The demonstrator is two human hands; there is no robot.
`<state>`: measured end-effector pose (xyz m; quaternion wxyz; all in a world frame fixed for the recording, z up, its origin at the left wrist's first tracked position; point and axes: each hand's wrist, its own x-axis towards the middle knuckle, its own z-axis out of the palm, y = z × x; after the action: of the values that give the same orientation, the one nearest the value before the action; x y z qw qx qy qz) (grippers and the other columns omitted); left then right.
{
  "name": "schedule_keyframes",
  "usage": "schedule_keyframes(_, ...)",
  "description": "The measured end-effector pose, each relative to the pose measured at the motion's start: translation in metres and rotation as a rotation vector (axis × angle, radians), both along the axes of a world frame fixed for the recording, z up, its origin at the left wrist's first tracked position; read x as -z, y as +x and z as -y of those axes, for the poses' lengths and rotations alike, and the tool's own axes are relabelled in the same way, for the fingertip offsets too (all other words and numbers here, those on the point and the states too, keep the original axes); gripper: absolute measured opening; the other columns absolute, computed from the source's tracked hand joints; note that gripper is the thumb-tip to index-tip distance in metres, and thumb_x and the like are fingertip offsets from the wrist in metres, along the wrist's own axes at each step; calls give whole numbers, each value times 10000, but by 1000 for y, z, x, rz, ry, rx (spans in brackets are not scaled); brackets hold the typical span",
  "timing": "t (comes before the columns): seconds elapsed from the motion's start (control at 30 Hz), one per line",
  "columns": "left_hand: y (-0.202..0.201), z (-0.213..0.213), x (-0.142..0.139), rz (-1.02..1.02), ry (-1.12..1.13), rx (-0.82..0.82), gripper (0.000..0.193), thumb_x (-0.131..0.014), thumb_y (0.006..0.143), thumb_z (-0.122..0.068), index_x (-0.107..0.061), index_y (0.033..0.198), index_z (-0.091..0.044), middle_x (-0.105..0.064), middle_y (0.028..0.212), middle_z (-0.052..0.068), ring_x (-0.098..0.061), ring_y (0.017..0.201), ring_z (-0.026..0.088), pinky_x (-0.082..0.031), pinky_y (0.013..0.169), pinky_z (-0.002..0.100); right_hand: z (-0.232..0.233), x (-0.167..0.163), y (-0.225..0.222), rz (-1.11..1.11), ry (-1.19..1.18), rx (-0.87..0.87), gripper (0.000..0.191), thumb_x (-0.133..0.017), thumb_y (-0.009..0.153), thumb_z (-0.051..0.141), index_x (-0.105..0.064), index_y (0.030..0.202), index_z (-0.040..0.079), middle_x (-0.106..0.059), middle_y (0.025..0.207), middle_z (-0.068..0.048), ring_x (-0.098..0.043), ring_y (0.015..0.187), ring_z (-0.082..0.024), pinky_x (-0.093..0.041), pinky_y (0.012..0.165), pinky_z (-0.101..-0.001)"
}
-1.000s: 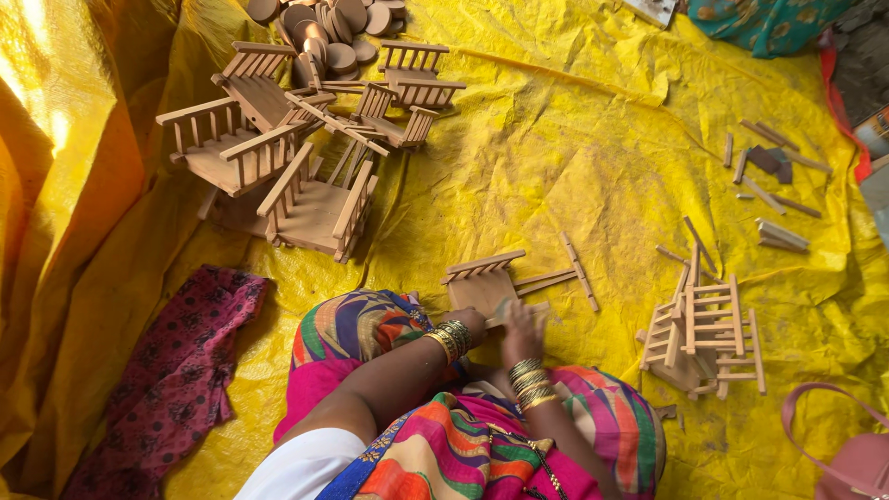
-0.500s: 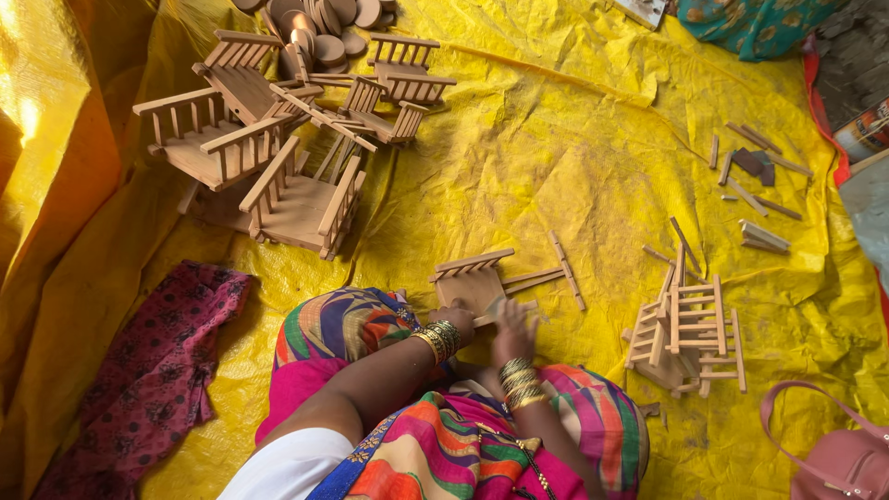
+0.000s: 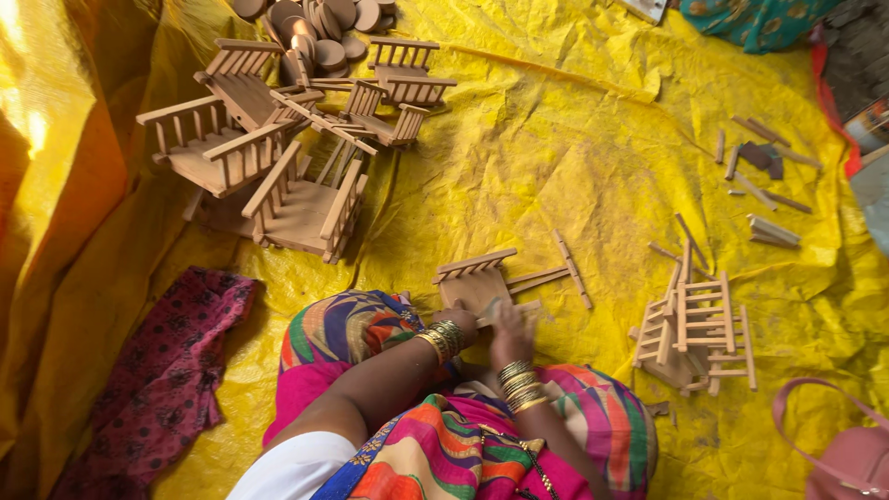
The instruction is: The person sits on a tarp on the ground and assembles miniature wooden chairs, fitting slats and seat pieces together by hand and sanding small wooden parts with a sanding block, placing finished pieces with a pile of completed miniature chairs.
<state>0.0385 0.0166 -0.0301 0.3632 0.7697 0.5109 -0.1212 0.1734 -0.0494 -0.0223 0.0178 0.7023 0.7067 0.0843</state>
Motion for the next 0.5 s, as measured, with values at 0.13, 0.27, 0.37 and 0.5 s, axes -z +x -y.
schedule_keyframes(0.13, -2, 2, -3, -16, 10, 10, 430, -617, 962, -370, -699, 1323, -152, -433, 1557, 192, -613, 1278, 392, -482, 1058, 536, -21, -16, 31, -4, -56, 207, 711, -521, 897, 99, -320, 1576, 169, -344, 1636, -102, -313, 1515, -260, -156, 1223, -612)
schedule_keyframes(0.27, -1, -2, -4, -42, -31, -1, 442, -603, 970, -395, -682, 1344, -172, -416, 1566, 164, -545, 1341, 387, -448, 1083, 542, -19, -14, 23, 73, -207, 210, 688, -492, 954, 120, -289, 1606, 203, -360, 1626, -124, -311, 1532, -315, -186, 1213, -594)
schedule_keyframes(0.37, 3, -4, -5, -74, -42, -27, 466, -621, 968, -430, -671, 1355, -175, -415, 1559, 171, -501, 1379, 371, -402, 1110, 538, 3, 0, -4, 134, -184, 32, 712, -471, 944, 149, -255, 1622, 164, -313, 1641, -140, -292, 1531, -328, -139, 1238, -569)
schedule_keyframes(0.5, 6, -1, -7, -110, -32, -39, 419, -610, 957, -352, -673, 1352, -228, -474, 1523, 186, -525, 1370, 347, -417, 1099, 538, 10, 2, -7, -42, 9, -5, 693, -448, 928, 78, -290, 1601, 118, -332, 1649, -78, -314, 1521, -254, -140, 1250, -595)
